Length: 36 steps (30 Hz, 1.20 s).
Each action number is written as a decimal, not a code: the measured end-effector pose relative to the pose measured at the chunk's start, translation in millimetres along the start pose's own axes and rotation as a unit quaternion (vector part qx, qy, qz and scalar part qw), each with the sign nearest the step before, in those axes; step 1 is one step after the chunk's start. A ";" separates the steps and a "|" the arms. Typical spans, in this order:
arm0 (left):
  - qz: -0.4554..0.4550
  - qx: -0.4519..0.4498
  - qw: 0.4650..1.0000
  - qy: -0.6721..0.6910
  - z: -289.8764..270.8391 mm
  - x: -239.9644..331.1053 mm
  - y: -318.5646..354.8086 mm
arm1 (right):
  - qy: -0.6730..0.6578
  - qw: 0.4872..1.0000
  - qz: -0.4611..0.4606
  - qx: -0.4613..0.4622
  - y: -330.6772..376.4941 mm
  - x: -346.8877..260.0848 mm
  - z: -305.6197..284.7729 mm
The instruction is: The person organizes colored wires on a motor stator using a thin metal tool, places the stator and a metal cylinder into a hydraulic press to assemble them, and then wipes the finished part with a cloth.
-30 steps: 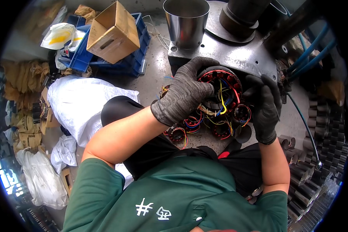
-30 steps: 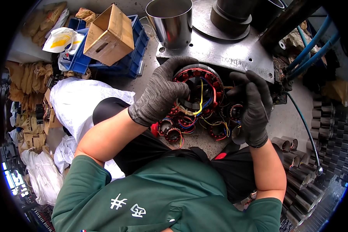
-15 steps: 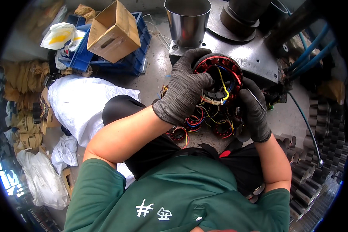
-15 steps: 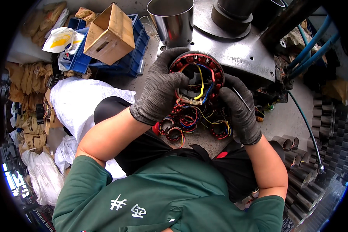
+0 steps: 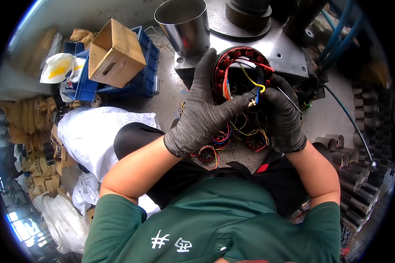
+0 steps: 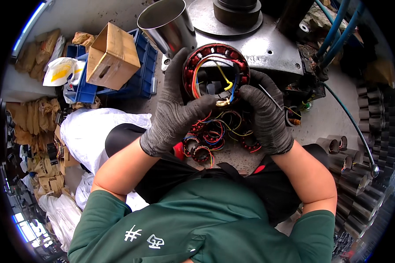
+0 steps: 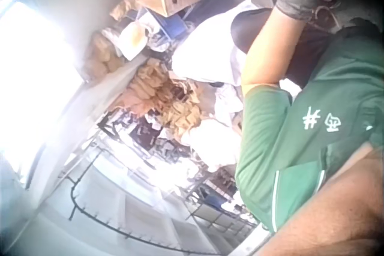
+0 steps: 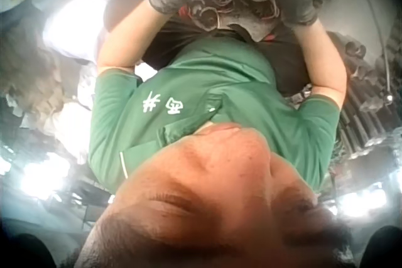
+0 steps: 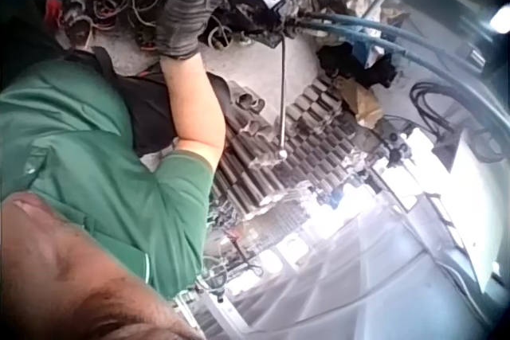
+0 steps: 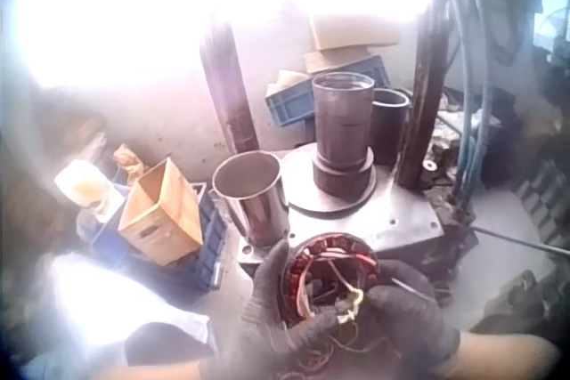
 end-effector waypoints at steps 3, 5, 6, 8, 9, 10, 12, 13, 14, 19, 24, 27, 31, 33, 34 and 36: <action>-0.102 -0.010 0.990 0.099 1.9 -6.8 -4.1 | 0.034 0.996 -0.077 0.002 0.1 -1.9 6.4; -0.125 0.005 0.987 0.105 -0.8 -21.1 -10.2 | 0.088 0.992 -0.085 -0.025 2.2 -5.1 9.4; -0.122 0.010 0.987 0.106 -6.6 -25.0 -14.6 | 0.141 0.984 -0.094 -0.051 2.3 -7.9 12.5; -0.164 0.001 0.978 0.129 -16.3 -36.3 -22.0 | 0.164 0.977 -0.103 -0.091 -1.7 -19.5 13.7; -0.090 0.006 0.994 0.056 -17.6 -28.1 -22.1 | 0.182 0.972 -0.113 -0.100 -5.9 -26.1 7.5; -0.013 0.021 1.000 -0.014 -19.2 -18.8 -21.4 | 0.200 0.966 -0.124 -0.109 -9.3 -31.0 5.7; -0.191 0.077 0.969 0.139 -30.8 -35.3 -23.1 | 0.075 0.987 -0.124 -0.066 -11.9 -39.3 -3.8; -0.183 0.087 0.970 0.131 -33.0 -34.8 -24.2 | 0.086 0.981 -0.154 -0.085 -14.4 -50.0 -7.9; -0.182 0.090 0.970 0.135 -34.6 -34.5 -24.0 | 0.097 0.973 -0.183 -0.104 -16.1 -58.4 -8.3; -0.196 0.079 0.972 0.107 -35.0 -37.8 -25.9 | 0.086 0.974 -0.182 -0.100 -7.8 -62.4 -8.8; -0.195 0.068 0.974 0.096 -30.8 -35.9 -24.0 | 0.109 0.982 -0.113 -0.108 -10.0 -51.9 -15.4; -0.188 0.066 0.977 0.079 -29.2 -36.5 -23.5 | 0.097 0.985 -0.104 -0.098 -9.1 -50.2 -16.2; -0.154 0.065 0.985 0.048 -29.6 -34.1 -23.5 | 0.089 0.986 -0.102 -0.099 -8.7 -46.3 -15.0; -0.142 0.067 0.987 0.039 -29.3 -33.1 -23.5 | 0.086 0.985 -0.109 -0.101 -9.4 -44.8 -15.3; -0.131 0.069 0.989 0.028 -29.6 -31.9 -23.2 | 0.086 0.985 -0.108 -0.103 -10.1 -44.4 -14.6; -0.123 0.070 0.990 0.024 -30.7 -31.4 -22.3 | 0.050 0.988 -0.101 -0.104 -11.1 -44.0 -12.8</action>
Point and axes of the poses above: each hand's wrist, its own y-axis away from the middle knuckle, its own z-axis out of the palm, x = y × z, the point moved 6 cm from there along -y, towards the middle knuckle, and after that the axes turned 15 degrees about -z, right-handed, at the moved point
